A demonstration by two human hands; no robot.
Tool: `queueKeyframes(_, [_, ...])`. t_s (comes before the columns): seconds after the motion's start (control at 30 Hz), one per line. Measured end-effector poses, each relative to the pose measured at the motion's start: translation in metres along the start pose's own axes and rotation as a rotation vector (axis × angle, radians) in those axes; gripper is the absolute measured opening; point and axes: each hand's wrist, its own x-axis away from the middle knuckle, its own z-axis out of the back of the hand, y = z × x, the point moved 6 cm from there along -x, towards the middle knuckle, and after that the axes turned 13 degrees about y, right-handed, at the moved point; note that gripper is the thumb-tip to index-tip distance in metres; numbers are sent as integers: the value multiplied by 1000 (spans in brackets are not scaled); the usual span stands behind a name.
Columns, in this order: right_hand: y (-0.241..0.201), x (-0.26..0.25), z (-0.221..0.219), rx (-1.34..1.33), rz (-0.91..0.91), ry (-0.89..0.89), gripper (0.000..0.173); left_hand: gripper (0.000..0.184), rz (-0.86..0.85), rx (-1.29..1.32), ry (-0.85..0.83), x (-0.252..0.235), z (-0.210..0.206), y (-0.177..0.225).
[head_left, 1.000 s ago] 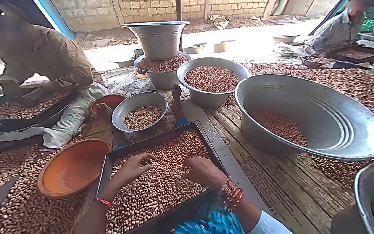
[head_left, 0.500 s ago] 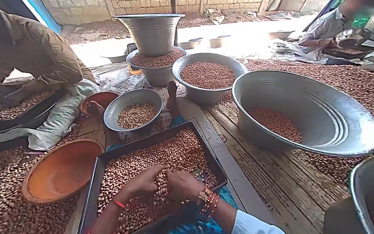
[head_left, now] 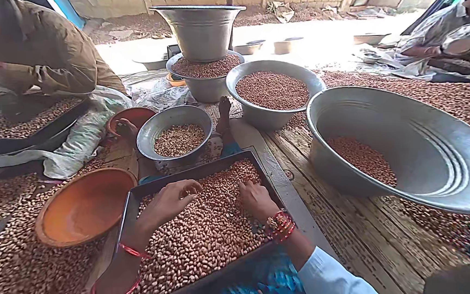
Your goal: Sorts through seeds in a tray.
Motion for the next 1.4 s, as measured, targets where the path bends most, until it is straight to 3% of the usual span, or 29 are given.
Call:
queueKeyframes(0.13, [-19, 20, -25, -361, 353, -101, 28, 23, -47, -12, 107, -16, -43, 9])
queueKeyframes(0.2, [-10, 21, -13, -418, 334, 30, 25, 26, -130, 18, 150, -16, -66, 12])
queueKeyframes(0.27, [3, 20, 4, -327, 232, 136, 24, 30, -318, 65, 203, -13, -85, 16])
queueKeyframes(0.37, [7, 13, 10, -252, 189, 138, 23, 30, -547, 56, 180, -14, -105, 18])
queueKeyframes(0.43, [-2, 11, 2, -233, 233, 92, 22, 24, -494, -50, 128, -20, -104, 9])
queueKeyframes(0.53, [-16, 12, -12, -218, 303, 23, 22, 25, -163, -272, 2, -30, -77, -19])
queueKeyframes(0.63, [-23, 16, -28, -225, 342, -20, 20, 28, 31, -404, 79, -25, -47, -42])
queueKeyframes(0.73, [-27, 20, -40, -208, 329, -65, 21, 23, 0, -231, 162, -13, -37, -38])
queueKeyframes(0.87, [-24, 18, -43, -223, 323, -83, 21, 14, -186, 24, -94, 1, -66, -14])
queueKeyframes(1.03, [-1, 9, -38, -299, 225, -56, 25, 17, -257, -23, -194, 5, -93, -5])
queueKeyframes(1.23, [12, 4, -31, -538, 78, 79, 28, 16, -240, -42, -241, 5, -91, -8])
queueKeyframes(1.4, [-12, 12, -39, -455, 235, 77, 24, 16, -216, -90, -291, 4, -90, -13])
